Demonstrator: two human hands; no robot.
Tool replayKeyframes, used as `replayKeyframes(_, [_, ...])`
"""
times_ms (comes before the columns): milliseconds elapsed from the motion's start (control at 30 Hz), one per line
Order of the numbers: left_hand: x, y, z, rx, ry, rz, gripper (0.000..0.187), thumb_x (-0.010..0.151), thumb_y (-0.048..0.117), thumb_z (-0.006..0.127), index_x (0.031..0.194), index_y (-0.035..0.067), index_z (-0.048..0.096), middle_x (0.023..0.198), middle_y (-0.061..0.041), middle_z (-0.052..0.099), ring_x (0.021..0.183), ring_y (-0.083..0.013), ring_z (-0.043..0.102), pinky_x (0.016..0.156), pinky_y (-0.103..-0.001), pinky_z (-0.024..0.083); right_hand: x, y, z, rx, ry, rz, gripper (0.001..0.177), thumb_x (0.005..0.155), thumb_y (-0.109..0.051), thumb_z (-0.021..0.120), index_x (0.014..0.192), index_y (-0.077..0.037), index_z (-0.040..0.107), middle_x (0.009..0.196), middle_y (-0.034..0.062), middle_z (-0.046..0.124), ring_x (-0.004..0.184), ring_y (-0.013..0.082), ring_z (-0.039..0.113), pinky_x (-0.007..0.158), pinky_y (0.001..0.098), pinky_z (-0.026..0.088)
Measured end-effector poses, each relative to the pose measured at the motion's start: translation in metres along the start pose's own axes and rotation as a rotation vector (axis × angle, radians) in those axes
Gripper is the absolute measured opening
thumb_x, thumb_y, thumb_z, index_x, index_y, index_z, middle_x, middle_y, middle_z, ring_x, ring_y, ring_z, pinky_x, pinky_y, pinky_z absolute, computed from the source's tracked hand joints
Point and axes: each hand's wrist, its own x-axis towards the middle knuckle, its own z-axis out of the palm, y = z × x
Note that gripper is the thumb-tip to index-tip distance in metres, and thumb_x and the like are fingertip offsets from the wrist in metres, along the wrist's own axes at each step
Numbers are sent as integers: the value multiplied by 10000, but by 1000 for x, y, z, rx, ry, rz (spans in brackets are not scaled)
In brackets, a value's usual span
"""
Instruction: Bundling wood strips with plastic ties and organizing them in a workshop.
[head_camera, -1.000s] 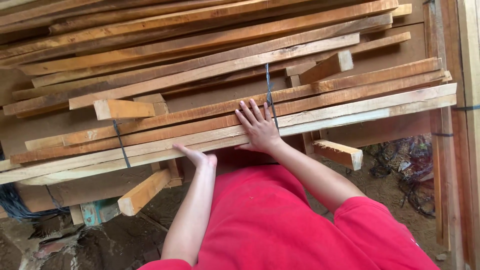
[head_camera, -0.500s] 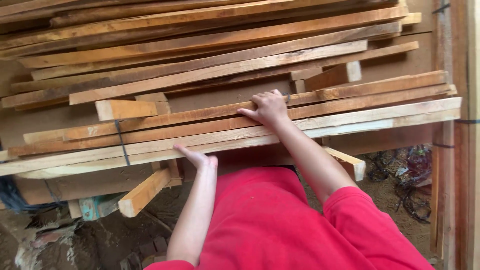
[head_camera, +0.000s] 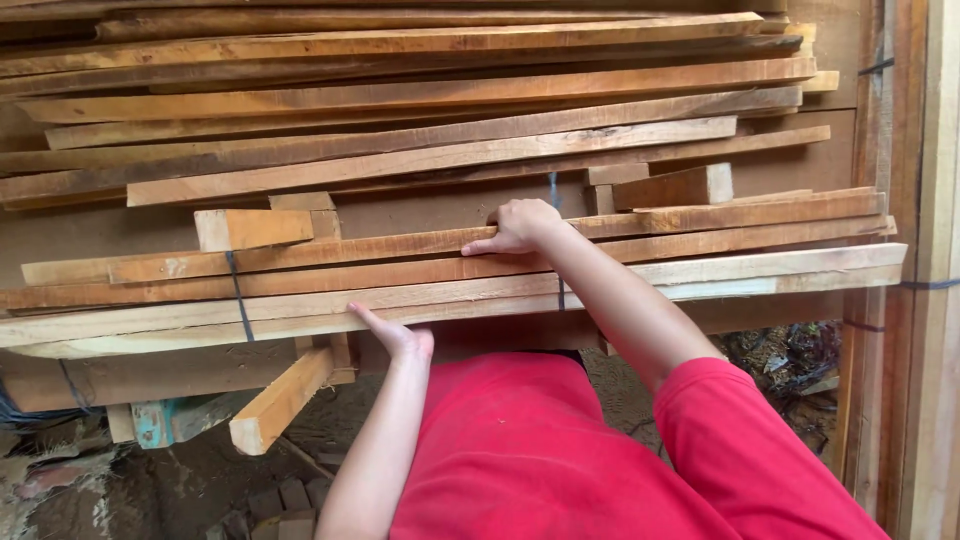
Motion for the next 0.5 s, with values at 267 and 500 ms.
replayKeyframes(267, [-10, 4, 30, -61, 43, 42, 1160, 816, 863, 568, 1662, 219, 105, 1730, -72, 82, 1585, -253, 127, 1326, -455, 91, 27, 6, -14, 111, -245, 23, 1083, 568, -1017, 570, 1302, -232, 700, 1271, 90, 720, 1254, 289, 653, 1056, 440, 507])
replayKeyframes(500, [11, 6, -5, -81, -136, -147, 971, 835, 863, 553, 1602, 340, 270, 1654, -27, 330, 1492, -276, 377, 1269, -539, 272, 63, 23, 11, 612, -565, 92, 1122, 682, -745, 824, 1504, -44, 516, 1450, 242, 580, 1336, 383, 570, 1066, 514, 500])
